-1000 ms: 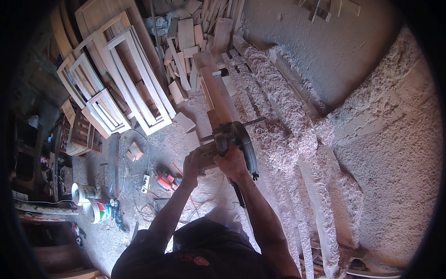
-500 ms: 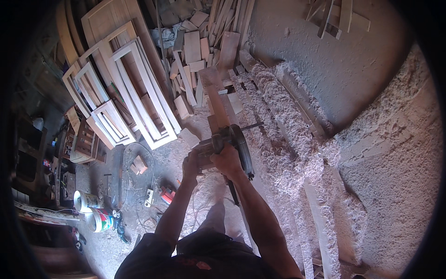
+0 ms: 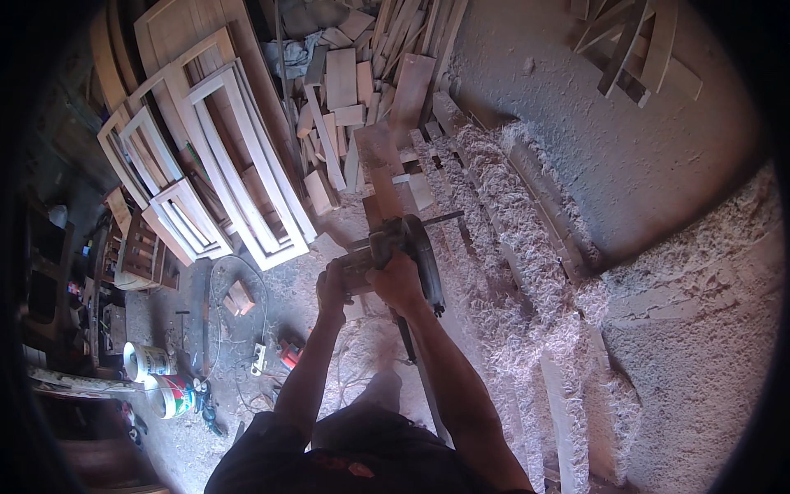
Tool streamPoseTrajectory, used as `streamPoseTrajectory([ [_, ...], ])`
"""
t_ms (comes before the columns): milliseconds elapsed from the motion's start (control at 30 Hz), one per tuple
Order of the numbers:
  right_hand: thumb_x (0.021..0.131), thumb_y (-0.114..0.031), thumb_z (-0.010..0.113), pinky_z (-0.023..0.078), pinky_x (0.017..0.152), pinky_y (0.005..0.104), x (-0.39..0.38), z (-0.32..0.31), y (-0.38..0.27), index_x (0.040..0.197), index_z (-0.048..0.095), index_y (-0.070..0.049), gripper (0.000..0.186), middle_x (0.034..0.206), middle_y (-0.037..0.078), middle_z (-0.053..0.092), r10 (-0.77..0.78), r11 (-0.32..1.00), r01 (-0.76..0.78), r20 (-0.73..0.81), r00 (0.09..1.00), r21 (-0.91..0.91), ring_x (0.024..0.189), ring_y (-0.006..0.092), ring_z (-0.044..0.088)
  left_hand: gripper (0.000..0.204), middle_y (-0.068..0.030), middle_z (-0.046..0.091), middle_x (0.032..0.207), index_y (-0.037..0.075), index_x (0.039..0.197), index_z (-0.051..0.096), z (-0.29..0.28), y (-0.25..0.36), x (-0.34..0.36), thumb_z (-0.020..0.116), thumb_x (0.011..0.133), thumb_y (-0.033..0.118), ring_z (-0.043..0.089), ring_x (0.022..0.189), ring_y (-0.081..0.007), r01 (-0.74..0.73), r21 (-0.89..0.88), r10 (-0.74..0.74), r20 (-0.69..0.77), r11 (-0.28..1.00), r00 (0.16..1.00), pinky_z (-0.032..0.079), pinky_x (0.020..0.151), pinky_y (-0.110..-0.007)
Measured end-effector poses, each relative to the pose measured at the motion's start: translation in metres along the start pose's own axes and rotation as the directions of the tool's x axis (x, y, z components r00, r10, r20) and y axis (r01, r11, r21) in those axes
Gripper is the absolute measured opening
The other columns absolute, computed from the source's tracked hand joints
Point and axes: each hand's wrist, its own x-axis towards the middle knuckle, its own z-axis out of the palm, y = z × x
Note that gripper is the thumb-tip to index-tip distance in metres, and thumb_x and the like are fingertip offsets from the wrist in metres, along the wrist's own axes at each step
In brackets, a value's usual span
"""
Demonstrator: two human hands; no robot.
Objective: The person uses a circular saw to cut a long wooden plank into shorter pieces. They repeatedly position the plank, make cuts, and move the cut pieces aside within a cluttered woodworking area.
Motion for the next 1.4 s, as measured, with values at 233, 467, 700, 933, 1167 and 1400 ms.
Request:
streamPoseTrajectory([
  [233,0.075,-0.012,0.075,0.055,0.068,0.0366,0.046,0.011,-0.011,0.099,0.069,0.002,0.028,0.084,0.010,0.072,-0.018,1.000,0.018,0.019,1.000,0.024,0.076,0.0186,0.070,0.059,-0.0014,0.056,0.074,-0.004,0.107,0.063,0.007,0.003,0.053,0.064,0.099,0.055,0.051,0.055,-0.0087,-0.040,-0.075,0.040,0.000,0.996,0.999,0.040,0.041,-0.026],
  [467,0.075,-0.016,0.073,0.057,0.089,0.0450,0.093,0.020,-0.028,0.115,0.070,0.003,0.044,0.103,0.026,0.075,0.110,0.994,-0.109,0.083,0.990,-0.021,0.101,0.0402,0.074,0.064,-0.0034,0.058,0.078,-0.005,0.108,0.062,0.015,0.017,0.099,0.066,0.096,0.058,0.053,0.058,-0.0095,-0.019,-0.027,0.018,-0.055,0.999,0.998,0.042,0.042,-0.026],
  [700,0.075,-0.010,0.073,0.053,0.063,0.0360,0.134,0.034,-0.037,0.099,0.069,0.003,0.027,0.080,0.010,0.070,-0.005,1.000,0.005,-0.009,1.000,-0.008,0.070,0.0181,0.068,0.065,-0.0043,0.058,0.080,-0.003,0.110,0.063,0.024,0.025,0.145,0.067,0.094,0.060,0.054,0.058,-0.0102,-0.043,-0.050,0.039,-0.073,0.998,0.997,0.042,0.042,-0.026],
  [933,0.075,-0.010,0.073,0.054,0.065,0.0379,0.179,0.045,-0.040,0.101,0.071,0.001,0.028,0.081,0.012,0.072,-0.026,1.000,0.026,0.009,1.000,0.016,0.073,0.0199,0.071,0.062,-0.0041,0.057,0.079,-0.001,0.107,0.062,0.033,0.040,0.185,0.067,0.094,0.059,0.053,0.056,-0.0107,-0.081,-0.059,0.077,-0.073,0.995,0.994,0.041,0.041,-0.026],
  [1167,0.075,-0.009,0.074,0.053,0.062,0.0379,0.208,0.050,-0.054,0.095,0.070,0.003,0.024,0.078,0.012,0.071,0.023,0.999,-0.024,0.022,0.999,0.036,0.068,0.0185,0.068,0.062,-0.0046,0.057,0.079,-0.001,0.107,0.062,0.038,0.046,0.218,0.065,0.094,0.060,0.055,0.057,-0.0119,-0.103,-0.091,0.097,-0.062,0.990,0.993,0.042,0.042,-0.028],
  [1400,0.075,-0.014,0.072,0.059,0.073,0.0441,0.232,0.051,-0.067,0.110,0.068,0.008,0.042,0.094,0.026,0.074,0.102,0.995,-0.101,0.094,0.990,-0.011,0.084,0.0353,0.076,0.063,-0.0059,0.056,0.080,-0.002,0.108,0.062,0.042,0.050,0.245,0.064,0.095,0.060,0.055,0.059,-0.0130,-0.126,-0.052,0.121,-0.084,0.991,0.989,0.042,0.042,-0.029],
])
